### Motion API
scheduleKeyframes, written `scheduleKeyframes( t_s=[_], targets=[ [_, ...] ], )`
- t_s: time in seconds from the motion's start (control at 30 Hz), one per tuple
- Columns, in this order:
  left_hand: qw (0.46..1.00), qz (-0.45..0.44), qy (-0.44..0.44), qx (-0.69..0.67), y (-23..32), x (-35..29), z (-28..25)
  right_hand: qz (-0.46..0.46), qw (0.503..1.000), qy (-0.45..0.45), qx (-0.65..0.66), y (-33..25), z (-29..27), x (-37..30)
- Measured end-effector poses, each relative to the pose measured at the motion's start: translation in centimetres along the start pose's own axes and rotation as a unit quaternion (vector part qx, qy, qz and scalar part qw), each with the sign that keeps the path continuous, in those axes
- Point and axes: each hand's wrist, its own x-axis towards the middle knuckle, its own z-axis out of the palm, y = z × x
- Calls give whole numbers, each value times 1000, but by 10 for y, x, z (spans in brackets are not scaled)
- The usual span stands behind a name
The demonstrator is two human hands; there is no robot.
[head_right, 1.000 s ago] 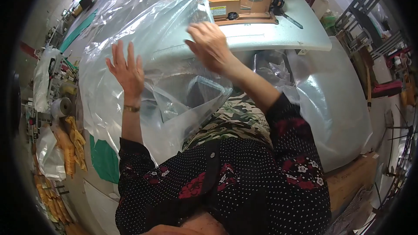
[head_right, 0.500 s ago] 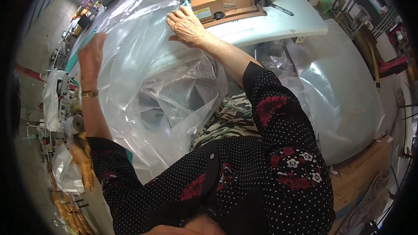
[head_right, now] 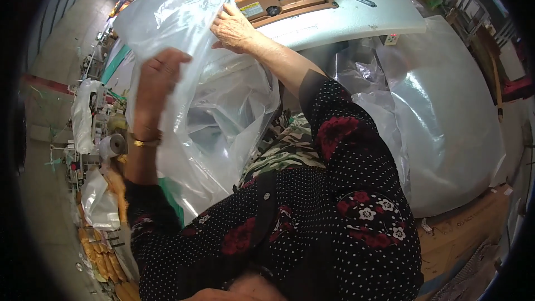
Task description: The person joins or edges large plastic sheets using a sewing machine.
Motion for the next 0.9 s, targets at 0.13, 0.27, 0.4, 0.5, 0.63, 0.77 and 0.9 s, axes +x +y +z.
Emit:
scheduleKeyframes(
  t_s=[0.13, 0.27, 0.4, 0.5, 0.63, 0.77, 0.9],
  targets=[
    [969, -64, 34, -237, -70, -38, 68, -4, 999, 46, 20, -24, -21, -51],
    [939, -27, 59, -337, -134, -51, 116, 201, 973, 59, 95, -48, -43, -128],
    [955, -2, 106, -276, -142, -46, 134, 374, 894, 82, 234, -66, -35, -172],
    [957, -3, 103, -271, -141, -46, 130, 397, 865, -5, 308, -82, -43, -177],
    [960, 1, 74, -271, -135, -49, 118, 251, 936, -5, 248, -96, -74, -148],
    [954, 1, 82, -287, -130, -45, 112, 152, 950, -25, 271, -112, -93, -128],
    [978, 45, 123, -162, -137, -43, 100, 125, 943, -106, 291, -124, -98, -126]
  ],
)
